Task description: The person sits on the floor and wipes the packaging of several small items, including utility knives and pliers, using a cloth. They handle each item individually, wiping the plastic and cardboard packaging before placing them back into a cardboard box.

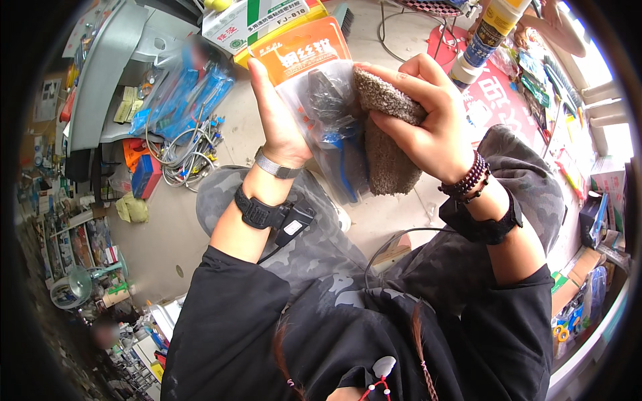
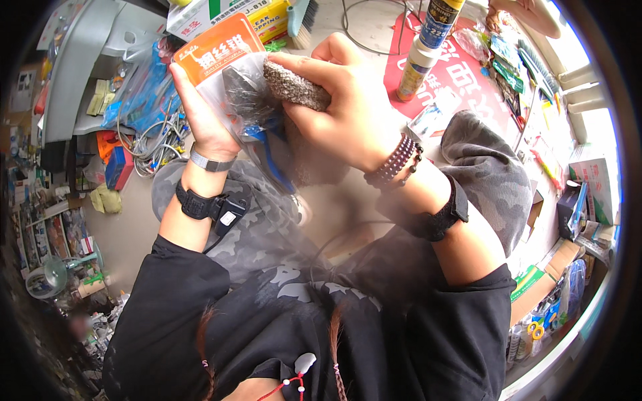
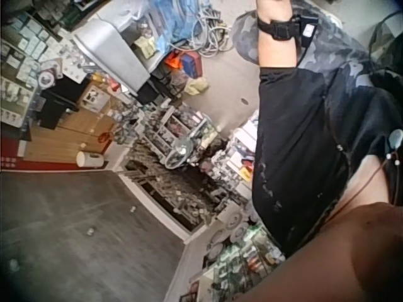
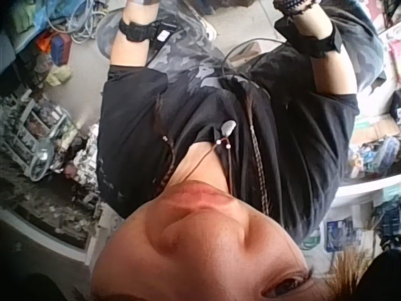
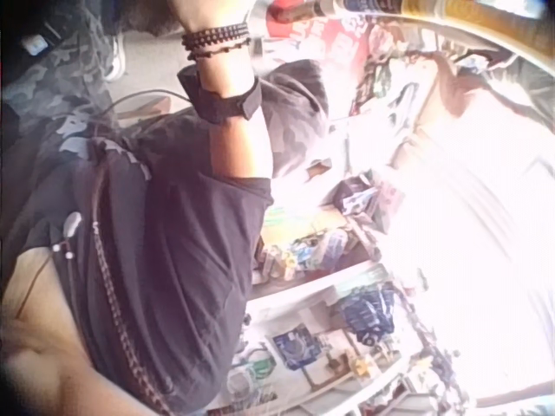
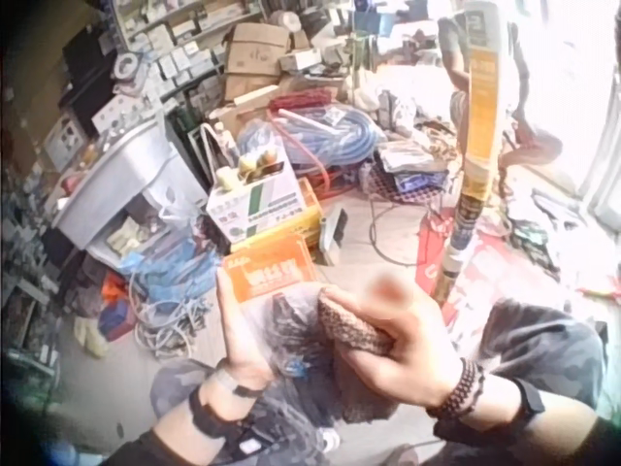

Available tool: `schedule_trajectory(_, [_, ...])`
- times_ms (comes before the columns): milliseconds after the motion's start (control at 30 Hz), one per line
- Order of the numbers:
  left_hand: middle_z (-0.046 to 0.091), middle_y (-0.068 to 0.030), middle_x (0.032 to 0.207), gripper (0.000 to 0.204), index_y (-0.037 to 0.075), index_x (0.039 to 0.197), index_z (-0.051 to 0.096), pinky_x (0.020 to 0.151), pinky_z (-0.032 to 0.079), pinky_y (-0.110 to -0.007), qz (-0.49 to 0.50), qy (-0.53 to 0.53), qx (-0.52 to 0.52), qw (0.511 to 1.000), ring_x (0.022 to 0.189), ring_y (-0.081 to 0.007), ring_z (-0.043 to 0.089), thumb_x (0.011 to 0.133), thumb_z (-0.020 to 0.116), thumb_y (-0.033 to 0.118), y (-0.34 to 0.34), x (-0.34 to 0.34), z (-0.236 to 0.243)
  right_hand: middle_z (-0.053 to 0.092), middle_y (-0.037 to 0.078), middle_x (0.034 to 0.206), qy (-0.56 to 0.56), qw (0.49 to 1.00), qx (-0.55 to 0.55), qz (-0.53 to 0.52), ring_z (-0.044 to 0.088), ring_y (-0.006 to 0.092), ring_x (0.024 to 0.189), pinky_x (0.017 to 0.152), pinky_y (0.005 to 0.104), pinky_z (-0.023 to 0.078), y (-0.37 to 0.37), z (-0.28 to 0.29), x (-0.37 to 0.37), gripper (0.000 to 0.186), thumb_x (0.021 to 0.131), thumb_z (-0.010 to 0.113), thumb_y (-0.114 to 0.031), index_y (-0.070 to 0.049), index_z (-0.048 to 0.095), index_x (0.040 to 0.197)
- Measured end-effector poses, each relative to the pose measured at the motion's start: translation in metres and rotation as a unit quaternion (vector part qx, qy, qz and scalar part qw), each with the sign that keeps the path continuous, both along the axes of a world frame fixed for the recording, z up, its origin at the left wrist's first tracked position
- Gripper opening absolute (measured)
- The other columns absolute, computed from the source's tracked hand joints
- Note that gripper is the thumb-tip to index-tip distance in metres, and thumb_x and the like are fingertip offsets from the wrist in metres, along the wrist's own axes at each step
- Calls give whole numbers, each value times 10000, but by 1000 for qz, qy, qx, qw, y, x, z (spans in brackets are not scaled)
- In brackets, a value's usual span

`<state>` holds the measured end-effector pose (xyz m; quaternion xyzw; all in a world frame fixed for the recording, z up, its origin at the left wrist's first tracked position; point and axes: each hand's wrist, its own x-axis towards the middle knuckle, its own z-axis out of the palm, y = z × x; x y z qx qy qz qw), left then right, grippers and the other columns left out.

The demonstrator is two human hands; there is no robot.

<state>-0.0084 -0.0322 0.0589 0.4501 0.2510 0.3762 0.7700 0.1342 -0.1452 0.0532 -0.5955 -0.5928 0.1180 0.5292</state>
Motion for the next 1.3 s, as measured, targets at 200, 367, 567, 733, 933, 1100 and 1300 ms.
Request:
schedule_trajectory(200, [621, -240, 1127, 1094, -35, 1311, 445, 913, 511, -429, -157, -123, -127, 972, 1032, -328, 631, 779, 183, 885, 4, -2, -15, 523, 127, 876, -18, 994, -105, 7, 566, 271, 830, 764, 336, 465, -1, -10, -2, 452, 696, 691, -64, -80, 682, 1147])
schedule_trajectory(367, [620, -253, 1115, 1103, -72, 1287, 464, 909, 491, -474, -188, -122, -130, 966, 1038, -379, 603, 805, 107, 855, 16, -11, -20, 549, 144, 868, -19, 986, -156, 60, 582, 305, 852, 783, 367, 475, -3, -16, 0, 400, 696, 681, -83, -59, 693, 1094])
schedule_trajectory(567, [566, -282, 1184, 1109, -94, 1319, 414, 945, 472, -492, -181, -159, -129, 962, 1092, -405, 572, 800, 187, 860, 24, -16, -20, 557, 124, 852, -55, 972, -219, 66, 584, 300, 833, 769, 358, 481, -8, -12, 7, 390, 675, 678, -73, -99, 724, 1062])
schedule_trajectory(733, [624, -263, 1116, 1134, -61, 1299, 459, 850, 537, -427, -147, -90, -122, 977, 996, -338, 642, 759, 196, 900, 18, -11, -11, 583, 141, 857, -32, 992, -123, 0, 609, 306, 809, 720, 363, 492, -6, 7, 17, 279, 741, 661, -139, -112, 744, 1006])
schedule_trajectory(933, [573, -174, 1245, 971, 23, 1386, 403, 895, 515, -411, -125, 53, 20, 991, 1084, -279, 603, 844, 253, 815, -14, 2, -9, 518, 83, 850, -68, 994, 19, -87, 554, 220, 805, 736, 310, 465, -1, 7, 20, 420, 712, 697, -26, -92, 699, 1126])
schedule_trajectory(1100, [614, -95, 1123, 936, 47, 1373, 433, 751, 535, -319, -137, 10, -70, 988, 911, -182, 623, 857, 248, 806, -19, 5, -19, 512, 107, 885, -142, 988, -43, -45, 570, 263, 791, 682, 329, 481, -5, 1, 7, 463, 728, 686, -51, -161, 684, 1178])
schedule_trajectory(1300, [606, -124, 1149, 919, 40, 1375, 423, 775, 540, -351, -139, 9, -89, 986, 931, -214, 628, 874, 231, 786, -16, 3, -23, 566, 149, 904, -98, 988, -119, 14, 615, 320, 859, 772, 385, 498, 0, -6, 24, 359, 736, 644, -171, -131, 719, 1085])
